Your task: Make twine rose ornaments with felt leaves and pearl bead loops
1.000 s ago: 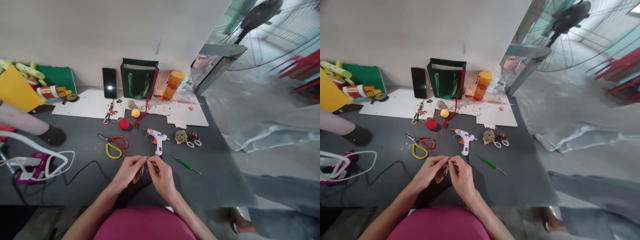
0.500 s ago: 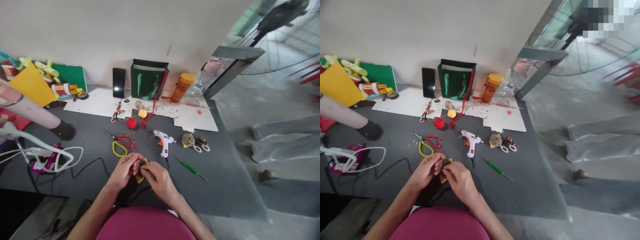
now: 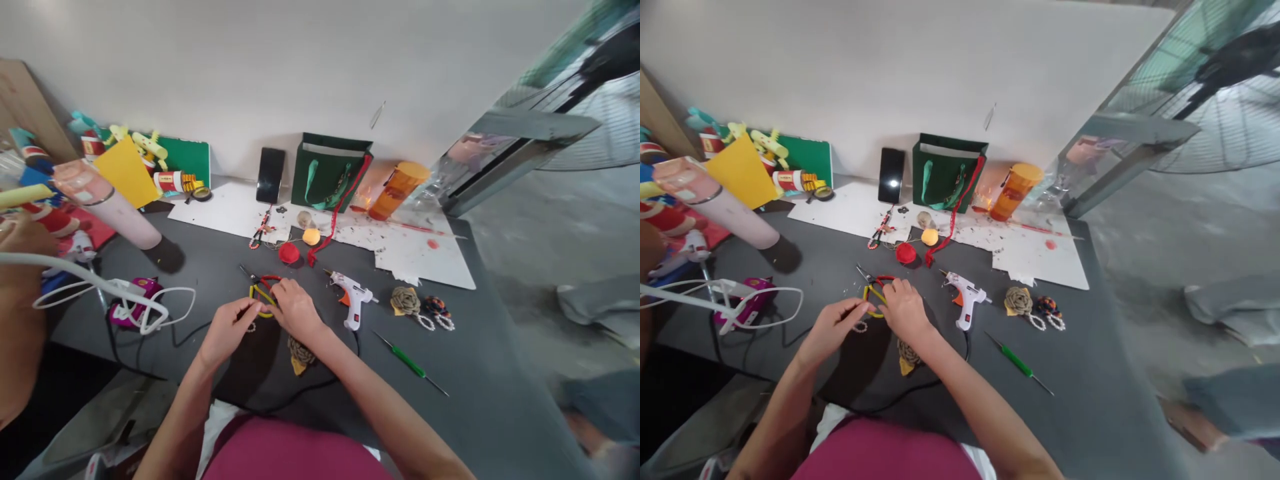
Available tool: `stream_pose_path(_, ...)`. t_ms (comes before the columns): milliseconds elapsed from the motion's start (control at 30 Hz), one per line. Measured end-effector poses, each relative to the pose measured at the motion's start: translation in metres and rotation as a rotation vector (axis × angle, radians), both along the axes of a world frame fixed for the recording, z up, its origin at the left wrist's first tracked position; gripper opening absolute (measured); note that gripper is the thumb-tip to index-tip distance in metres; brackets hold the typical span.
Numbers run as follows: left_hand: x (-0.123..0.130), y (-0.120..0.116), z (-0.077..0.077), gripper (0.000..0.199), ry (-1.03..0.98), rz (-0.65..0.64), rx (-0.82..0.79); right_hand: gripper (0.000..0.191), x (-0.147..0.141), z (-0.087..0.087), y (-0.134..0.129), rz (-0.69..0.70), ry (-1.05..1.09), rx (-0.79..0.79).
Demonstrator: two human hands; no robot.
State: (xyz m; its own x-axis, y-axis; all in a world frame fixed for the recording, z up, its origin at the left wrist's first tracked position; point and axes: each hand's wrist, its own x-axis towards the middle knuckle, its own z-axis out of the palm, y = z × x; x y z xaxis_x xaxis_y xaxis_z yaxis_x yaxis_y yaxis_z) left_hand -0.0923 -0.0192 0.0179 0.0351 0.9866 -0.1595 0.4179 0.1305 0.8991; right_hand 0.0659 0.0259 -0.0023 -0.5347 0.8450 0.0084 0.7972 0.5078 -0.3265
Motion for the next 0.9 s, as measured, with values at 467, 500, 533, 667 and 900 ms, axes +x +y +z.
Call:
stream_pose_path(467,-0.015,0.009,-0.007,0.031,0.062,0.207,0.086,0.047,0.009,0.022,0.018,0.026,-0.035,-0.19)
stream_pose_path(500,-0.016,0.011,-0.008,0.031,0.055,0.222,0.089,0.05,0.016,0.022,0.019,0.024,-0.011,-0.213)
stream_pose_path(533,-0.017,0.013,-0.01,0.031,0.047,0.234,0.09,0.052,0.023,0.021,0.019,0.014,0.024,-0.243)
stream_pose_path(667,-0.019,0.021,-0.017,0.031,-0.004,0.255,0.088,0.036,0.048,0.016,0.02,-0.03,0.174,-0.346)
stream_pose_path(900,-0.016,0.028,-0.015,0.028,-0.045,0.293,0.103,0.039,0.068,0.023,0.017,-0.12,0.824,-0.914)
